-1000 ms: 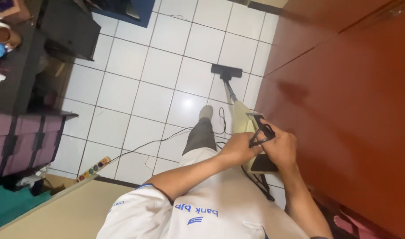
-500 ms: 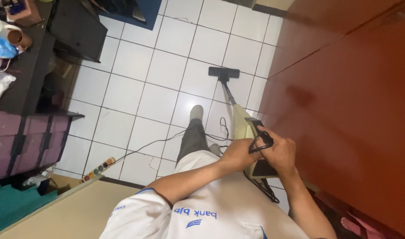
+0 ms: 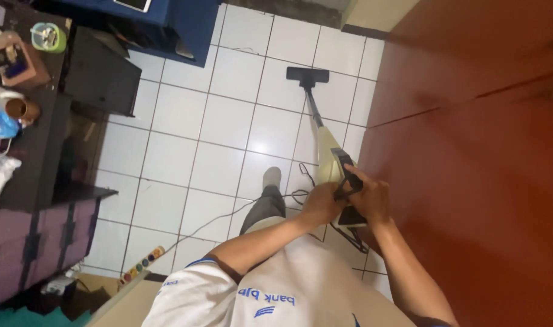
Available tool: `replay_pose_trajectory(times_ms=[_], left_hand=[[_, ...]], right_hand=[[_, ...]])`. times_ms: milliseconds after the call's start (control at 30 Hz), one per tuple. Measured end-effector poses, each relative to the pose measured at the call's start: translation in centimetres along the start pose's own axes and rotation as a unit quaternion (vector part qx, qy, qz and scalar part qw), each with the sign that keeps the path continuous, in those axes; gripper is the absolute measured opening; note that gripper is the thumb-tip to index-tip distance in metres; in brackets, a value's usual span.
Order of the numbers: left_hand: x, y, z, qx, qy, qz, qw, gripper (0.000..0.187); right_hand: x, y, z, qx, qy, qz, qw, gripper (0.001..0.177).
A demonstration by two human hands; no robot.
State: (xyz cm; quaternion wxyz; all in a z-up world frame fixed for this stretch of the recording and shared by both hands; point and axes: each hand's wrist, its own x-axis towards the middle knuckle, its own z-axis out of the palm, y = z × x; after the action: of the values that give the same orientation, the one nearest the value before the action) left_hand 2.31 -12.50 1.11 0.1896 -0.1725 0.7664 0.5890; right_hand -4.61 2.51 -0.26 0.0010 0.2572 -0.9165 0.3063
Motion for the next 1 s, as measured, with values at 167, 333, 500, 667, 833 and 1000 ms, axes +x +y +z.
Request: replay_pose_trajectory(times_ms=[167,333,500,667,833,1000], left_hand=[[7.7,-1.2,-3.5,0.016,0.043,0.101,0.994,0.024],[13.9,-1.3,-7.0,0.017,0.053,0.087,0.995,0.023],[19.2,-1.2,-9.8,0.024,0.086,0.072,0.993,0.025],[23.7,-0.6,-11.7,0.041,0.081,-0.013,0.996,0.028],[26.1,-0.9,-13.2,0.056,0.09,-0.041,0.993,0.034],[23.8,-2.2,-13.2,0.084,0.086,-0.056,0.991,0.032]], right_hand=[[7.4,0.9,2.6,-0.04,-0.019,0.047,0.998,0.04],[14.0,1.1,5.2,-0.032,-0.017,0.073,0.997,0.042],[19.6,1.6,7.6,-0.038,-0.012,0.1,0.994,0.042],[23.9,1.0,9.0,-0.02,-0.02,0.124,0.992,0.045],[25.5,-0.4,10.0,0.008,-0.003,0.154,0.988,0.042],[23.4,-2.1,10.2,0.013,0.021,0.119,0.993,0.049]])
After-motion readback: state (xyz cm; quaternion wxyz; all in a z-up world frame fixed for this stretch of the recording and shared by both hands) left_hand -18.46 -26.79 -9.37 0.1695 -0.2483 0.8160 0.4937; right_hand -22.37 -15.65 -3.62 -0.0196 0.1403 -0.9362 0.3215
